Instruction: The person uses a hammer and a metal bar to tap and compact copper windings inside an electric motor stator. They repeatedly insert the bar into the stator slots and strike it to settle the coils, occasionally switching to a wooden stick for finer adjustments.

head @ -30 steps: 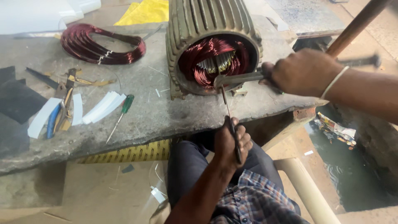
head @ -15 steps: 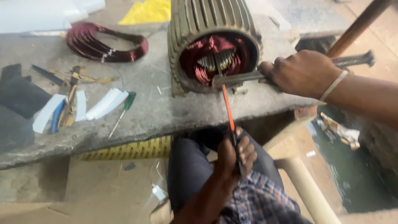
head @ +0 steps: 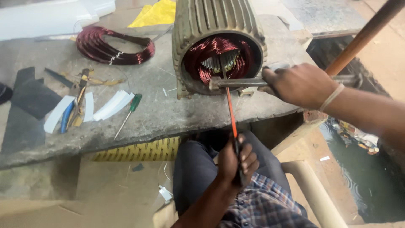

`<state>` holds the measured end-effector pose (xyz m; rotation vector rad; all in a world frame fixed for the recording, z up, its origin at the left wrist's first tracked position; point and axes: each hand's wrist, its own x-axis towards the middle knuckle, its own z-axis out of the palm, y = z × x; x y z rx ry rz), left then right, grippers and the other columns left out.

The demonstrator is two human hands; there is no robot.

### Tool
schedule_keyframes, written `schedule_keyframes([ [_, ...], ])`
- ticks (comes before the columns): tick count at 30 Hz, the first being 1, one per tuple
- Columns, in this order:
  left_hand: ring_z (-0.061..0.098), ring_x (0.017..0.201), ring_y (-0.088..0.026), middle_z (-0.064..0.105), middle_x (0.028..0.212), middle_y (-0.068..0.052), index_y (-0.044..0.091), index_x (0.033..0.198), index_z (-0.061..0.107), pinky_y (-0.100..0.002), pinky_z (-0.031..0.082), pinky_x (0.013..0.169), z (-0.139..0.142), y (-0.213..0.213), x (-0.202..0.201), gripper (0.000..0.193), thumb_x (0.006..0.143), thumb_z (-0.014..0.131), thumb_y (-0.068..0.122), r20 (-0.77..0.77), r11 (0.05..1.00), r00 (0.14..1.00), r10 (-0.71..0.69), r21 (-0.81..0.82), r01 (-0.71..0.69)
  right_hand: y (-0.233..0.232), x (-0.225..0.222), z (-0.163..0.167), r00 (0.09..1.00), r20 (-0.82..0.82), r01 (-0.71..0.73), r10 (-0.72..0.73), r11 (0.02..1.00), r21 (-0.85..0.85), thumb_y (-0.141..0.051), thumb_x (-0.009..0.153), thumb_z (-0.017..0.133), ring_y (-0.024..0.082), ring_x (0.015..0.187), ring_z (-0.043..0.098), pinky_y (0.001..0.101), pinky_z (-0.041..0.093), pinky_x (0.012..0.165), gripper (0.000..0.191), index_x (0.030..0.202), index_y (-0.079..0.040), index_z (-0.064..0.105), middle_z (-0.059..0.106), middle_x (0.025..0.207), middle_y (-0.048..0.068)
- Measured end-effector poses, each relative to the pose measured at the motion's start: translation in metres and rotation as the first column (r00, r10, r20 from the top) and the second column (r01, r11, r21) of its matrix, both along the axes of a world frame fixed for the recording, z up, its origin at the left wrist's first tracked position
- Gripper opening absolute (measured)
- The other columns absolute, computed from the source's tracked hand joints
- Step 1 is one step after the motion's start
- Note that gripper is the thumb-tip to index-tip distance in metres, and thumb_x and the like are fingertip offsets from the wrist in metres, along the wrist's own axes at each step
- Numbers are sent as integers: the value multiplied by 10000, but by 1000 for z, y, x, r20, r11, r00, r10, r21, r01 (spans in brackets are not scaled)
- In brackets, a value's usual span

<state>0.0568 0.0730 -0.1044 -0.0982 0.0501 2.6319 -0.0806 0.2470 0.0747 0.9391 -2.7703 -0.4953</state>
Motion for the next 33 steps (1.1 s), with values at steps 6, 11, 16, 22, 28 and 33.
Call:
schedule_keyframes([
  [6, 436, 377, -123, 423, 532, -7, 149, 1012, 537, -278, 337, 331, -44, -77, 97, 323, 1096, 423, 440, 23, 955, 998, -62, -288, 66, 51, 51, -61, 984, -176, -102, -24, 736, -669, -353, 1086, 543, 379, 643, 628, 479, 483, 617, 342, 1157, -19, 537, 601, 690, 170],
  [11, 542, 721, -196, 542, 828, -103, 108, 1159, 562, -331, 429, 619, -121, -170, 163, 292, 1140, 444, 374, 14, 345, 999, -39, -938, 27, 74, 78, -173, 994, -101, -103, -30, -57, -993, -455, 1142, 449, 141, 551, 531, 284, 427, 522, 402, 1141, -53, 432, 506, 704, 46],
  [16, 647, 1064, -270, 661, 1125, -199, 66, 1306, 588, -383, 521, 906, -129, -162, 181, 298, 1183, 464, 308, -533, -376, 522, -665, -365, -852, 81, 82, -248, 991, 131, 108, -18, -461, -881, -472, 1148, 437, 115, 564, 430, 258, 376, 498, 383, 1114, -92, 409, 438, 740, 29],
  [22, 629, 770, -293, 618, 820, -172, 57, 1131, 634, -398, 512, 715, -90, -19, 62, 413, 1106, 430, 415, -422, -87, 845, -329, -877, -473, 90, 76, -283, 914, 400, 371, 60, -520, -769, -413, 1127, 436, 74, 526, 394, 235, 333, 451, 314, 1006, -123, 431, 443, 708, -12],
  [28, 579, 643, -240, 568, 722, -110, 45, 1067, 510, -393, 458, 618, -110, 106, -30, 329, 1108, 453, 366, -578, 33, 808, -111, -815, -578, 85, 68, -283, 852, 498, 506, 160, -493, -708, -380, 1102, 435, 60, 542, 374, 234, 304, 435, 283, 952, -141, 430, 426, 703, -37],
  [33, 626, 843, -230, 633, 924, -96, 23, 1164, 519, -372, 505, 753, -125, 117, -57, 308, 1100, 549, 323, -653, 161, 754, -71, -753, -638, 87, 58, -283, 826, 501, 561, 259, -458, -689, -429, 1102, 410, 67, 537, 358, 234, 298, 441, 332, 940, -141, 434, 420, 706, -30],
])
